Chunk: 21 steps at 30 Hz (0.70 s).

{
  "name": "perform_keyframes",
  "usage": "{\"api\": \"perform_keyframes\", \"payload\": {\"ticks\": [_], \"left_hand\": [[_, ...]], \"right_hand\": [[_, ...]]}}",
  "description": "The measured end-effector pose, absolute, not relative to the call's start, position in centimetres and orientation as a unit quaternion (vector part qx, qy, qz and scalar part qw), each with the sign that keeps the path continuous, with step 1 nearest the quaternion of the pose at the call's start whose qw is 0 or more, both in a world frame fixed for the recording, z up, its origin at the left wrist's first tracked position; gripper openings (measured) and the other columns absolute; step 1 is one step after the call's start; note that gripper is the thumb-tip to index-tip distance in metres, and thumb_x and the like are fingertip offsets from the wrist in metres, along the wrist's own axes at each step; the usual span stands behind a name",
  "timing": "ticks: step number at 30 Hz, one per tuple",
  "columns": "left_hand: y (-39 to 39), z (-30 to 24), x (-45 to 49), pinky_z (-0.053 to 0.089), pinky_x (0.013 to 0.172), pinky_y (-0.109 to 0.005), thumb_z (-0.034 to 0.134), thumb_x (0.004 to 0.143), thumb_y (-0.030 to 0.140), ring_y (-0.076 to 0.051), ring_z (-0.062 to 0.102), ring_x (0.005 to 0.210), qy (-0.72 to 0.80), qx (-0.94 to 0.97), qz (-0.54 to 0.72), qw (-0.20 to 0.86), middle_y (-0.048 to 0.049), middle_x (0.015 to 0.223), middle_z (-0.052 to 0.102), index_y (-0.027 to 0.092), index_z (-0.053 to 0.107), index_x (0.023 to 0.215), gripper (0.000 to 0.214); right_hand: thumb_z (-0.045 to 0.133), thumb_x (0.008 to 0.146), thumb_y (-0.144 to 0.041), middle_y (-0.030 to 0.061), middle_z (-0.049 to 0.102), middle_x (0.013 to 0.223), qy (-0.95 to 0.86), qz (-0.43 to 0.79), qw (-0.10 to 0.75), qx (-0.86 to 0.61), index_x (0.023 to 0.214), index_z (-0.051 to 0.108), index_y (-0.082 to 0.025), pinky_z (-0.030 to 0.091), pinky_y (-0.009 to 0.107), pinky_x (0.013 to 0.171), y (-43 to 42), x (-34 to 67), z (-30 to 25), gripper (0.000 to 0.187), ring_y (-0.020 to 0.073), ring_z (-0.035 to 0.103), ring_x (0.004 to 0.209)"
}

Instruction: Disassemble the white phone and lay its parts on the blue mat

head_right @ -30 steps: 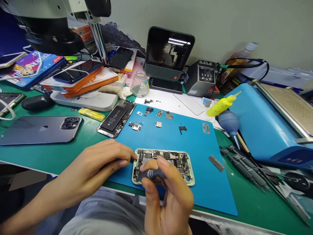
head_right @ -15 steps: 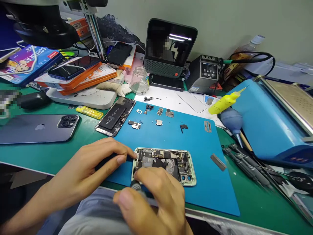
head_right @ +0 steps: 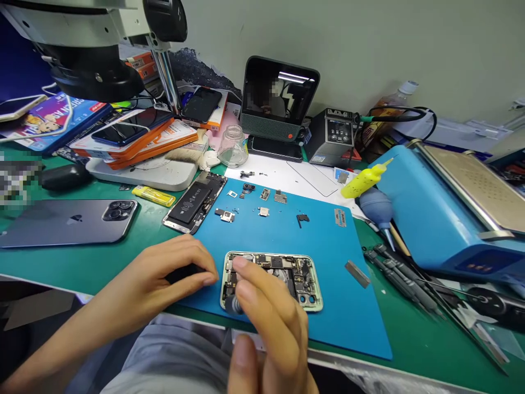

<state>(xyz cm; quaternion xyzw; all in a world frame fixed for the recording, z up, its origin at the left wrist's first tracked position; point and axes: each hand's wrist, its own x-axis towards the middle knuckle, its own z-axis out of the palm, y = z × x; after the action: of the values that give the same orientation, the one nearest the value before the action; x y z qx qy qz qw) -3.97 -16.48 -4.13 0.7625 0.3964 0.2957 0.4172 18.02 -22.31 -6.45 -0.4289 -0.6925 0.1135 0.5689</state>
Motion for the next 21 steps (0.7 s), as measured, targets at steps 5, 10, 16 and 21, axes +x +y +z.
{"api": "perform_keyframes", "payload": {"ticks": [5,10,16,21], "left_hand": [[-16.3,-4.3,-4.0,0.045,0.088,-0.027,0.078,0.105,0.032,-0.014,0.063,0.096,0.359,0.795,0.294,0.390,0.0079,0.099,0.076,0.027,0.074,0.100,0.008],[-16.3,-4.2,-3.8,0.043,0.088,-0.027,0.076,0.106,0.029,-0.014,0.060,0.097,0.339,0.821,0.279,0.364,0.0082,0.101,0.076,0.031,0.079,0.106,0.004],[-16.3,-4.2,-3.8,0.043,0.088,-0.026,0.076,0.106,0.029,-0.013,0.061,0.096,0.334,0.825,0.286,0.356,0.0078,0.098,0.075,0.031,0.080,0.106,0.004],[-16.6,-4.5,-3.5,0.045,0.089,-0.029,0.073,0.108,0.028,-0.015,0.062,0.097,0.349,0.827,0.271,0.347,0.0064,0.102,0.077,0.027,0.073,0.104,0.004]], "right_hand": [[0.069,0.096,-0.002,0.0019,0.079,0.109,-0.676,0.172,0.574,-0.429,0.156,0.056,-0.031,0.068,0.031,0.081,-21.4,18.1,-5.9,0.068,0.0161,0.078,0.096],[0.059,0.101,0.000,0.0015,0.076,0.105,-0.615,0.248,0.620,-0.419,0.155,0.052,-0.033,0.072,0.033,0.078,-21.2,17.9,-5.6,0.063,0.0157,0.078,0.092],[0.063,0.100,0.002,0.0045,0.079,0.113,-0.633,0.258,0.607,-0.406,0.156,0.051,-0.033,0.072,0.029,0.075,-21.4,18.0,-5.8,0.068,0.0176,0.080,0.102],[0.063,0.104,-0.003,0.0042,0.079,0.113,-0.604,0.267,0.629,-0.411,0.154,0.051,-0.038,0.073,0.035,0.079,-21.4,17.8,-5.7,0.062,0.0194,0.081,0.103]]}}
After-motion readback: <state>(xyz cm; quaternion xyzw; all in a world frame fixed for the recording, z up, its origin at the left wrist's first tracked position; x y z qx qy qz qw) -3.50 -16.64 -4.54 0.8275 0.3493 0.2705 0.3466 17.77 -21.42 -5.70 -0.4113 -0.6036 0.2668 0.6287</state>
